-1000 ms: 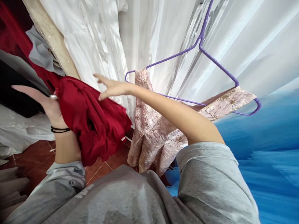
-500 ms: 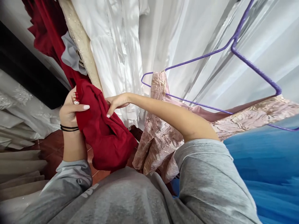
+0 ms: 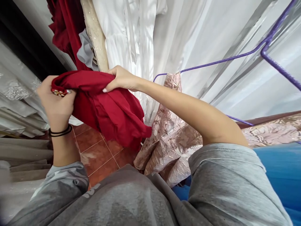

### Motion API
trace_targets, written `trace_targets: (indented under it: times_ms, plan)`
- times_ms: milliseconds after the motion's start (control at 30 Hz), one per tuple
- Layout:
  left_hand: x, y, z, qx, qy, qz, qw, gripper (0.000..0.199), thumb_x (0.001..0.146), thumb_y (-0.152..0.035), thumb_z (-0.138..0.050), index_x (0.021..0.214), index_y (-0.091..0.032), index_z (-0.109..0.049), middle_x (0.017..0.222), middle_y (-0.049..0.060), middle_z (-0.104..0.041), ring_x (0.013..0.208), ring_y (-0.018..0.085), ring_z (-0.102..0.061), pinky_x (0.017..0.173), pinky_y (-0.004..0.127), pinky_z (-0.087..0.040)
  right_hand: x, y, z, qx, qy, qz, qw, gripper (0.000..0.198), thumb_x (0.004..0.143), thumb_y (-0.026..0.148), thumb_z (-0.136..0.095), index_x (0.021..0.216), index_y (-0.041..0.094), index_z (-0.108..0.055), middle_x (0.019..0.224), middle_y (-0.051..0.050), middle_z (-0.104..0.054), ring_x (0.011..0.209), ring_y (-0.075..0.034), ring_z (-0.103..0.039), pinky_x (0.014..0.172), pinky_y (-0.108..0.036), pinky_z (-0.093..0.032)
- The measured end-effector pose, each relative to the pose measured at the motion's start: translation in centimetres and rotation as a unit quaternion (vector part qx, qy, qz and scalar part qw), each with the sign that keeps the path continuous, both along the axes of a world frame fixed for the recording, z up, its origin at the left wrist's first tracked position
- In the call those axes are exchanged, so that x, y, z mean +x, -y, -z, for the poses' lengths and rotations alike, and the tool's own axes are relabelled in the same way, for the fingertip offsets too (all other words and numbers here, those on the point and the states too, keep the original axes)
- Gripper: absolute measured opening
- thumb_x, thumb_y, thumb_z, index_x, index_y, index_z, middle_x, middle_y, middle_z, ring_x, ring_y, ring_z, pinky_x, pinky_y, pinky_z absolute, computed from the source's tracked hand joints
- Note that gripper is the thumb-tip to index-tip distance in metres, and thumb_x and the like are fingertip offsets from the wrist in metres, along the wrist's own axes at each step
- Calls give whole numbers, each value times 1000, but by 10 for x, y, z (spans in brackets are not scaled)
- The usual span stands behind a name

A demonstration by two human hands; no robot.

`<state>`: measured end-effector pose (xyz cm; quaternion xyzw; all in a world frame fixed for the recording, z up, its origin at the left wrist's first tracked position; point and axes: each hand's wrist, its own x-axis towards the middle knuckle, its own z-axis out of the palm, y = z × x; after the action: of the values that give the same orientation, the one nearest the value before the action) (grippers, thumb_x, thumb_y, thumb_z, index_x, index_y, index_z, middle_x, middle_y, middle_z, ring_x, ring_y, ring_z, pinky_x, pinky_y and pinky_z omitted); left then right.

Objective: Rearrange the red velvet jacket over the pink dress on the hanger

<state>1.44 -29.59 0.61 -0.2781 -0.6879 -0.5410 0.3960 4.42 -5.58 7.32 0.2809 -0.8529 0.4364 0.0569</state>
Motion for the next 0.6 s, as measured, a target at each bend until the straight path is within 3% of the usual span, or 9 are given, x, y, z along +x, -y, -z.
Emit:
trace_targets:
  times_ms: [67, 133, 200, 267, 367, 467, 533, 600]
  plan:
    - [-2, 2, -2, 2, 10, 16, 1000, 16, 70, -11, -65, 81, -22, -65, 71, -6, -59, 79, 16, -55, 76, 32, -43, 0, 4, -3, -33, -29, 34, 998, 34, 71, 27, -77, 97, 9, -65, 95, -6, -68, 96, -19, -64, 87, -31, -55]
    - [-5, 6, -3, -8, 24, 22, 999, 11, 71, -11, -65, 77, -20, -65, 65, -6, -54, 74, 15, -52, 72, 30, -42, -2, 3, -12, 2, -59, 75, 995, 31, 73, 24, -76, 98, 10, -64, 96, -6, -67, 97, -19, -64, 87, -31, -54]
    - [-8, 9, -3, -15, 20, -16, 1000, 13, 69, -9, -66, 77, -19, -68, 64, -7, -53, 67, 13, -49, 68, 28, -40, -6, -1, -21, 109, -74, 96, 987, 32, 71, 22, -79, 97, 11, -64, 98, -5, -68, 99, -21, -64, 88, -30, -53]
    - [-10, 10, -1, -24, 15, -32, 999, 22, 66, -5, -67, 81, -20, -72, 69, -6, -58, 69, 14, -51, 71, 29, -41, -10, -6, -26, 249, -55, 70, 964, 36, 69, 22, -82, 99, 11, -66, 99, -4, -68, 101, -22, -63, 89, -30, -52]
    - [-8, 4, 1, -7, 33, 17, 999, 26, 64, -3, -69, 80, -23, -71, 77, -3, -63, 83, 18, -58, 78, 29, -45, -17, -8, -22, 392, -21, 16, 920, 39, 73, 24, -79, 108, 10, -68, 101, -4, -69, 103, -22, -63, 92, -31, -51]
    - [0, -5, -2, 73, 118, 136, 981, 23, 59, -9, -74, 78, -21, -68, 73, -3, -62, 76, 16, -58, 72, 28, -48, -25, -2, -10, 378, -124, 96, 913, 49, 80, 12, -63, 129, 8, -62, 118, -8, -68, 115, -25, -61, 100, -34, -48]
    - [1, -10, -4, 145, 208, 237, 938, 25, 56, -16, -77, 76, -20, -64, 69, -4, -61, 69, 14, -57, 68, 28, -50, -31, 7, -3, 305, -220, 163, 912, 64, 80, 2, -50, 144, 11, -50, 134, -10, -62, 126, -24, -56, 106, -35, -44]
    - [-3, -13, -4, 214, 259, 282, 899, 28, 56, -20, -80, 74, -22, -59, 65, -5, -60, 70, 15, -59, 73, 32, -54, -35, 17, 1, 260, -227, 165, 924, 63, 79, -2, -46, 140, 10, -54, 134, -11, -63, 126, -23, -57, 106, -32, -44]
